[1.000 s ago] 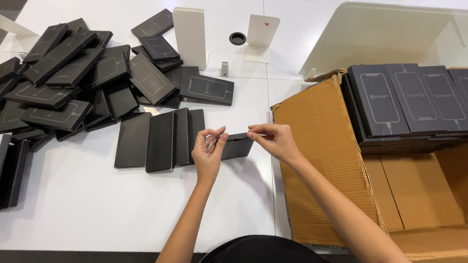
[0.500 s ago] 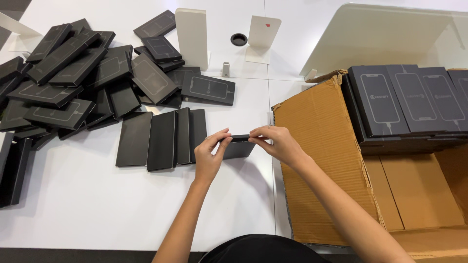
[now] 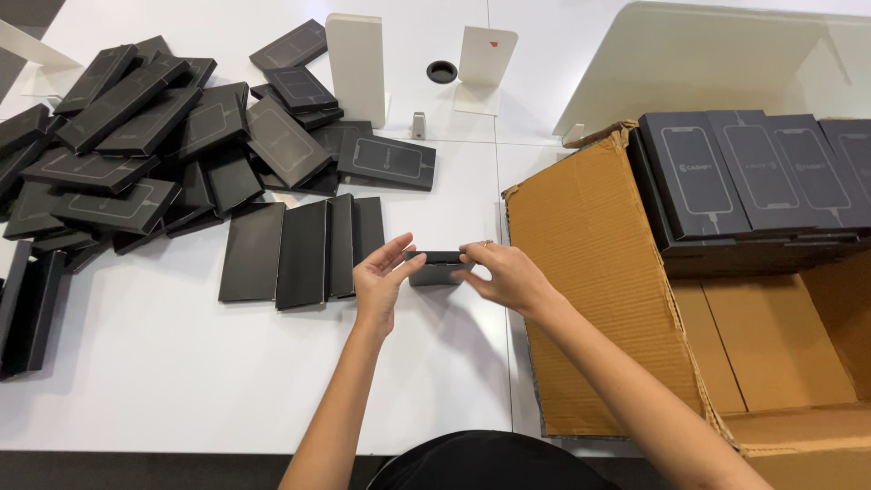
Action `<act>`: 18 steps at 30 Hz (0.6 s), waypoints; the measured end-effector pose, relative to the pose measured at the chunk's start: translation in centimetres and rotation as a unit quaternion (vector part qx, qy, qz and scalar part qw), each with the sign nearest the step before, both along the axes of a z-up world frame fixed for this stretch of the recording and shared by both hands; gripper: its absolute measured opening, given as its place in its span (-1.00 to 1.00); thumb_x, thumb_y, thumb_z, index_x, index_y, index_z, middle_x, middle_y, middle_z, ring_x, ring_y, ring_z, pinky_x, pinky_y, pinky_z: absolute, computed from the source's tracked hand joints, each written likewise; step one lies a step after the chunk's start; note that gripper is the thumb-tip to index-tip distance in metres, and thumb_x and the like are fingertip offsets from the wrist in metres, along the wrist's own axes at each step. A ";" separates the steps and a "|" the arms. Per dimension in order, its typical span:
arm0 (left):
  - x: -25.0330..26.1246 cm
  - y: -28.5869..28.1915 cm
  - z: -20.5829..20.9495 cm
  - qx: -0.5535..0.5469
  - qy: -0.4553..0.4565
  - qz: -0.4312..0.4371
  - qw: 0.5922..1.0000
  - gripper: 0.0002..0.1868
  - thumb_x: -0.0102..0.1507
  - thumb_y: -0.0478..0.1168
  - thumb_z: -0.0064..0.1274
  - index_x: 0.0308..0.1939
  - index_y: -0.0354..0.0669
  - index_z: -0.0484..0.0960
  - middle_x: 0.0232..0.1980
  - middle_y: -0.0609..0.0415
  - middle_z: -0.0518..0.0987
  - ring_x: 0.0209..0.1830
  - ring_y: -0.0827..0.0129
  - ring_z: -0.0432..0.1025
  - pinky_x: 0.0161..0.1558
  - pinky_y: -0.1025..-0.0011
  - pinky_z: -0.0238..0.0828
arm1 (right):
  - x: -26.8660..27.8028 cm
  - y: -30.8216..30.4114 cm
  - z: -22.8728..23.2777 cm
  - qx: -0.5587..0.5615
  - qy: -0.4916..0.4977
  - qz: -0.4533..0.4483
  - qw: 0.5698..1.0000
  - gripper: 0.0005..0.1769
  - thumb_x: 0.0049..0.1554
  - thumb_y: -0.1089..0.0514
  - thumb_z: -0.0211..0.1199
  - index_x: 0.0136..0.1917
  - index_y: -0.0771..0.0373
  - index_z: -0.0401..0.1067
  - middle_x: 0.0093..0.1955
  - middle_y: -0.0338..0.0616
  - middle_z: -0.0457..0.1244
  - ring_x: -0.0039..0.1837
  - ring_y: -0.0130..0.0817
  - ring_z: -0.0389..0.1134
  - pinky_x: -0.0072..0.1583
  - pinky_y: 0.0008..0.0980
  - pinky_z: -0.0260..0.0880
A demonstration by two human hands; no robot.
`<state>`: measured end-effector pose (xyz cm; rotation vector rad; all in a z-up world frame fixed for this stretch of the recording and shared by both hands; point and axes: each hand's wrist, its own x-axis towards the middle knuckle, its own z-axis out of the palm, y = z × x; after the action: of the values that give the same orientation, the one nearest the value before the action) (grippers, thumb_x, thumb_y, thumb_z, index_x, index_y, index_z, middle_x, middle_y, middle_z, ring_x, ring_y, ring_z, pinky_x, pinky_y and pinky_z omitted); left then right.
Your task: The person picks up black boxes from a table, opens them to check the contents, and places them into a cardboard box.
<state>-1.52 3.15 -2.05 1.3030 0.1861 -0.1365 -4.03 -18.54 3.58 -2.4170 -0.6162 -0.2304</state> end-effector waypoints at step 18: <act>-0.6 -0.7 -0.2 -0.126 0.224 0.049 0.965 -0.18 0.27 0.18 0.08 0.48 -0.11 0.20 0.53 -0.28 0.09 0.33 -0.02 0.44 0.24 0.21 0.45 | -4.7 -3.6 6.9 0.046 -0.121 0.086 0.988 -0.87 0.07 0.25 0.41 -0.17 0.24 0.45 0.10 -0.08 0.44 -0.05 -0.28 0.53 -0.03 -0.41 0.59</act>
<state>-2.11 2.49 -2.29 0.9923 0.5989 -0.3591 -8.76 -22.11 10.47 -2.2484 -0.8978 -0.4733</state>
